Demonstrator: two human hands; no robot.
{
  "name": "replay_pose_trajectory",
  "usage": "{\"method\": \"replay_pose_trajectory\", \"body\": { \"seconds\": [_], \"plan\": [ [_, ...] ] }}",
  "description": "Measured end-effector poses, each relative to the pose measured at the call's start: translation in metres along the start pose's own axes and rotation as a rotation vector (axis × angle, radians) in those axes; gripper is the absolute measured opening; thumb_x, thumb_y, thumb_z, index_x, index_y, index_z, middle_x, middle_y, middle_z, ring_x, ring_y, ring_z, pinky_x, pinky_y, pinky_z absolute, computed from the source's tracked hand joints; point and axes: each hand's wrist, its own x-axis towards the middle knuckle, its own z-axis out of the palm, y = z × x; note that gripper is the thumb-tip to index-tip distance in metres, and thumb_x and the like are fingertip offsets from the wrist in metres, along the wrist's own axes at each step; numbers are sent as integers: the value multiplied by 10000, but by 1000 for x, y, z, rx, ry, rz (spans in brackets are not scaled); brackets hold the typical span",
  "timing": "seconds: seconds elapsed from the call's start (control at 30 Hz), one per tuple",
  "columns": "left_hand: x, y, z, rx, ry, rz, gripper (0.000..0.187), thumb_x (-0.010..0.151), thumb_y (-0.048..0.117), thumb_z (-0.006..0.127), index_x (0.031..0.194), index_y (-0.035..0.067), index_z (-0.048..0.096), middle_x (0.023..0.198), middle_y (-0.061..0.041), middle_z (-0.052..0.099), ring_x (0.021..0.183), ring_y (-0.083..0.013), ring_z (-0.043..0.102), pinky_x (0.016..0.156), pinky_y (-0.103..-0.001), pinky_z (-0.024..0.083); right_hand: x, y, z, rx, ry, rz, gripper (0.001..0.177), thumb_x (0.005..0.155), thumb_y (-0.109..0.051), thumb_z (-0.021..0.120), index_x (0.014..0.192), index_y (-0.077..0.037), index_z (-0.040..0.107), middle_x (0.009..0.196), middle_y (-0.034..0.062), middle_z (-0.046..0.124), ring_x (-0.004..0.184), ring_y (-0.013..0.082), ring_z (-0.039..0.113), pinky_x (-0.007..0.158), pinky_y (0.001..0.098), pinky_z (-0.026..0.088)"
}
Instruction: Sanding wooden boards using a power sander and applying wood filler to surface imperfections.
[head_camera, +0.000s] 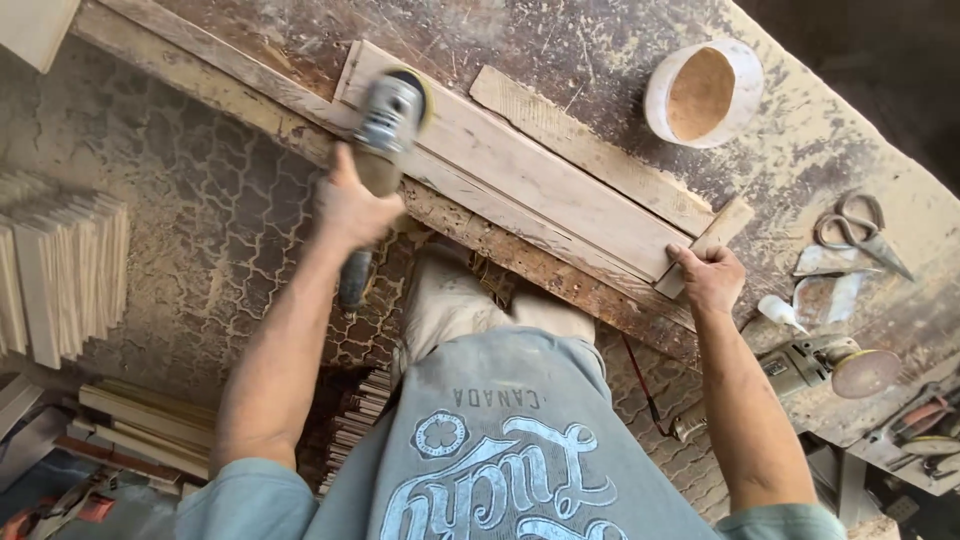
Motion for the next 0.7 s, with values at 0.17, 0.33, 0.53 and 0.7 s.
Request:
{"method": "replay_pose_trajectory", "body": {
  "seconds": [0.17,0.33,0.53,0.7],
  "plan": [
    [18,-6,-10,-36,125,-101,966,623,342,749,1470,38,397,1139,-302,694,1095,-478,685,928,-614,549,-2,1,-6,-69,-19,-41,421,732,-386,1018,778,-126,690,603,62,610,570,133,589,536,267,434],
    [-29,20,43,-123,-72,19,740,664,197,723,1347,59,475,1043,-282,697,1006,-506,701,880,-623,575,-10,-18,-10,-44,-34,-46,342,760,-316,985,755,-148,687,600,48,599,585,96,564,541,253,424],
    [-24,-4,65,-64,-133,137,594,650,303,688,1192,129,520,1029,-214,708,970,-476,718,829,-621,567,4,-6,-8,-17,-56,-1,386,748,-328,990,735,-138,654,570,58,580,521,121,559,498,249,417],
    [3,-19,-22,-255,43,-134,844,622,205,689,1430,109,465,1078,-225,734,1014,-443,727,908,-586,579,-4,-21,-6,-2,-61,2,410,770,-350,1011,754,-143,658,578,67,587,516,116,573,487,235,424]
  ]
}}
